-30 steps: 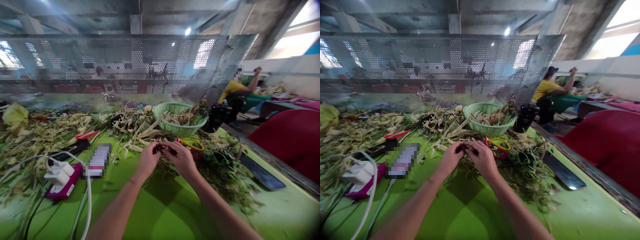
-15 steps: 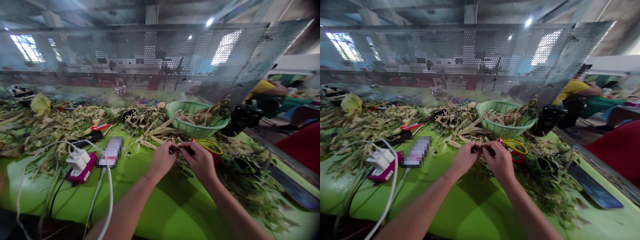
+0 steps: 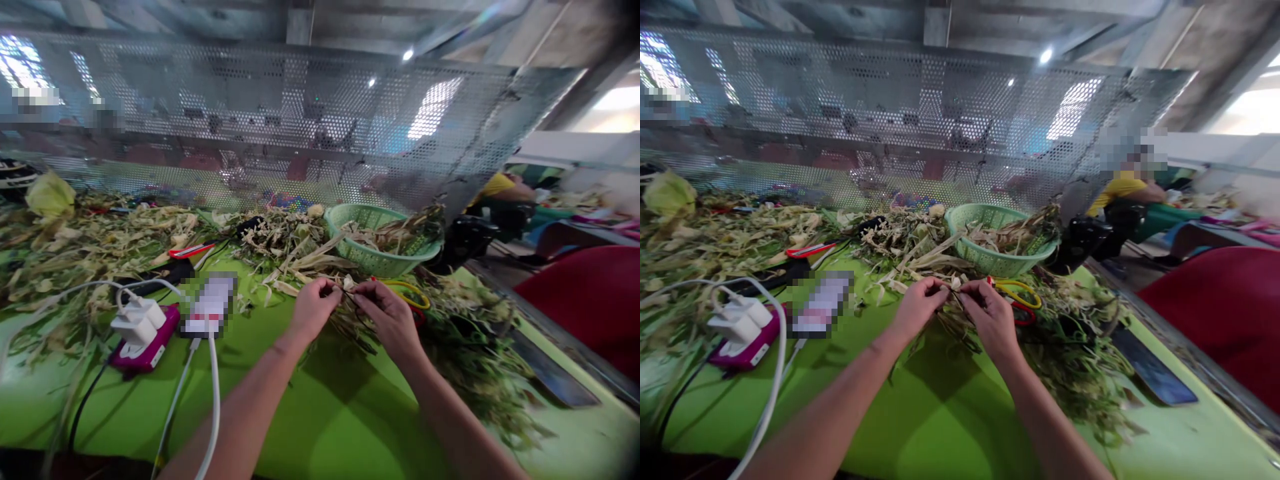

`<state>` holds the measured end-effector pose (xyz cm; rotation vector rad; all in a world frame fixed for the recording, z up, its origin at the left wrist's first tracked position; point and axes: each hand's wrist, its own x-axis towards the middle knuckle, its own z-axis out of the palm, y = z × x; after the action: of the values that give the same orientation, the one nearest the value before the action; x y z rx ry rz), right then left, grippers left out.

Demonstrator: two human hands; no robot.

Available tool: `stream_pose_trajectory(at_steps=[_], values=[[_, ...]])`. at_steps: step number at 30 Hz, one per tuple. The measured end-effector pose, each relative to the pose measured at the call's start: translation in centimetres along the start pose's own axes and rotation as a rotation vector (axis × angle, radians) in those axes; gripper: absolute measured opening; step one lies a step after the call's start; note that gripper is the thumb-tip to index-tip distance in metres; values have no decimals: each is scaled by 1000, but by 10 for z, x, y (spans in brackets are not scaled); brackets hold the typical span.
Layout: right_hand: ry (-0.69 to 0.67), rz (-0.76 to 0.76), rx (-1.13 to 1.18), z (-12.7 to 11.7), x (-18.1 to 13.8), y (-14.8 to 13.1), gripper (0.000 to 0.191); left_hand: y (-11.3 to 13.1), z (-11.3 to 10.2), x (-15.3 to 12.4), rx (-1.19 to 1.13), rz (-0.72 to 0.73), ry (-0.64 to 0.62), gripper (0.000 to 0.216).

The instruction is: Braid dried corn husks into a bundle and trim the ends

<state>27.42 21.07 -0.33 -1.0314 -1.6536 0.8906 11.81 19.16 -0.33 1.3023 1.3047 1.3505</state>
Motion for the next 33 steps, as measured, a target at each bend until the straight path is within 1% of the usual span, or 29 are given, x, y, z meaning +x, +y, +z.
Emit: stream_pose_trajectory(at_steps=[5,10,12,15,18,21,24,26,28,29,30,31,33], values=[[-15,26,49,1,0,-1,20,0,-1,1,56,43,20,12],[-41,58,72,4,0,-6,19,-2,0,2,13,33,32,9],[-56,77,82,5,-1,-8,18,-3,0,2,-19,13,24,10],[-79,116,110,4,-1,-11,18,-4,1,2,-78,-8,-27,13],[-119,164,161,2,-2,-15,15,-1,0,2,-82,-10,-46,16],[-176,218,199,-2,-2,-21,12,2,-1,1,-36,-10,-26,15],[-216,252,184,-10,-3,-31,13,2,-2,3,-31,-20,-5,12],[-263,268,124,-20,-5,-36,16,0,-3,4,-41,-22,8,11],[-297,271,4,-34,-4,-37,21,-2,-3,5,-54,-30,20,11],[-285,261,-80,-43,-2,-35,24,-3,-3,5,-61,-37,25,11],[-241,234,-174,-53,0,-31,27,-3,-3,5,-69,-42,28,12],[-181,194,-264,-63,4,-25,29,-3,-3,5,-80,-43,30,12],[-125,135,-456,-84,13,-8,32,-3,-2,5,-102,-32,37,11]])
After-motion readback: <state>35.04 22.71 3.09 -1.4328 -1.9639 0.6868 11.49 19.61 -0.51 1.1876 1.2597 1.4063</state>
